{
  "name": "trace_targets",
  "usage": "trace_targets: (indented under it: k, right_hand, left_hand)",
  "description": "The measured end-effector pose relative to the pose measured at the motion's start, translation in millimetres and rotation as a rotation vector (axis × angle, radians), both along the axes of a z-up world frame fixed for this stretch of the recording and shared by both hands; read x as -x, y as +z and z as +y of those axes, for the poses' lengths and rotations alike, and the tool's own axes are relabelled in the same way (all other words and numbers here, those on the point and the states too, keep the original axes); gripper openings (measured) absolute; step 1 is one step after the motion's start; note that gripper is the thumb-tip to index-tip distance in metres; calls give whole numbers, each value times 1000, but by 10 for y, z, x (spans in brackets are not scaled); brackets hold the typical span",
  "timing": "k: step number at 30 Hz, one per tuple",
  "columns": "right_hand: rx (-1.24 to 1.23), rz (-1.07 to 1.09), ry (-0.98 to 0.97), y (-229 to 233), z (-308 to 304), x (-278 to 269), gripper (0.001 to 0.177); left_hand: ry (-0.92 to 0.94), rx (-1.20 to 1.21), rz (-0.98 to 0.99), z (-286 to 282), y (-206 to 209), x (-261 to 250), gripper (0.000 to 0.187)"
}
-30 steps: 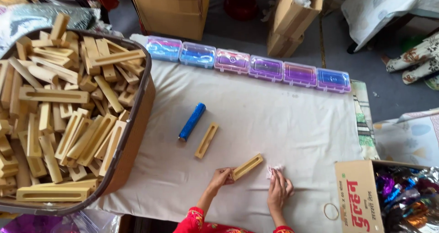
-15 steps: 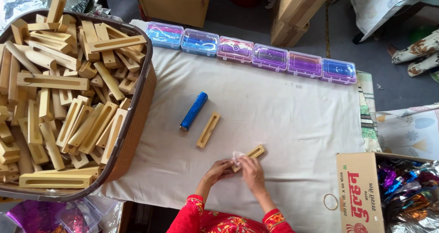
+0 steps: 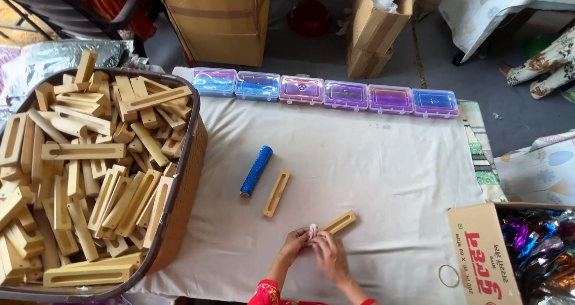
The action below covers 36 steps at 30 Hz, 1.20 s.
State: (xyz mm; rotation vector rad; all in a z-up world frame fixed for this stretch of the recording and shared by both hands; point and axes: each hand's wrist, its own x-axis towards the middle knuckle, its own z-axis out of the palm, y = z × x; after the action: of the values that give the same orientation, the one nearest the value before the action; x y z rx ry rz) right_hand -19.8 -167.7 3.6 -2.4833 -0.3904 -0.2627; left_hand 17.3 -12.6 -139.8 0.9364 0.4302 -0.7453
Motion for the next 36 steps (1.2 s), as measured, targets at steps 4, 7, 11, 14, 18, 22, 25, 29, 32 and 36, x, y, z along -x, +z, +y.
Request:
trace_targets:
  k: [4,7,11,14,18,22,25,29,32,36]
  right_hand:
    - [154,-130,108,0,-398,-254,26]
    - [175,-52,-14,39,-550,-403,24]
    - [65,-29,-233,-18,-255,-265,23]
    - [31,-14,-173,-205,-37,-5,26]
    - [158,-244,32,-300,-317,20,38]
    - [294,-177,-27,-150,-719,-208,37]
    - [270,-80,-180,-92,-620,-177,34]
    - [239,74,-162,-103,-187,23,32]
    - [185,-35,-33,-131,-223,38,31]
    - [224,-44,-134,-58,-728,-236,23]
  left_hand:
    - [-29,-50,19,27,430,-30,36]
    - [-42,-117,50,28,579,-16,37]
    - [-12,-112,44,52,581,-31,37]
    - [11,-84,42,20,321,-2,35]
    - [0,-74,13,38,525,0,35]
    - [-31,-122,37,54,750,0,35]
    - [-37,-133,37,41,769,-3,34]
    - [-18,-121,21,6,632,13,35]
    - [-5,-113,3,38,688,12,35]
    - [-23,-150,5,34,746,34,35]
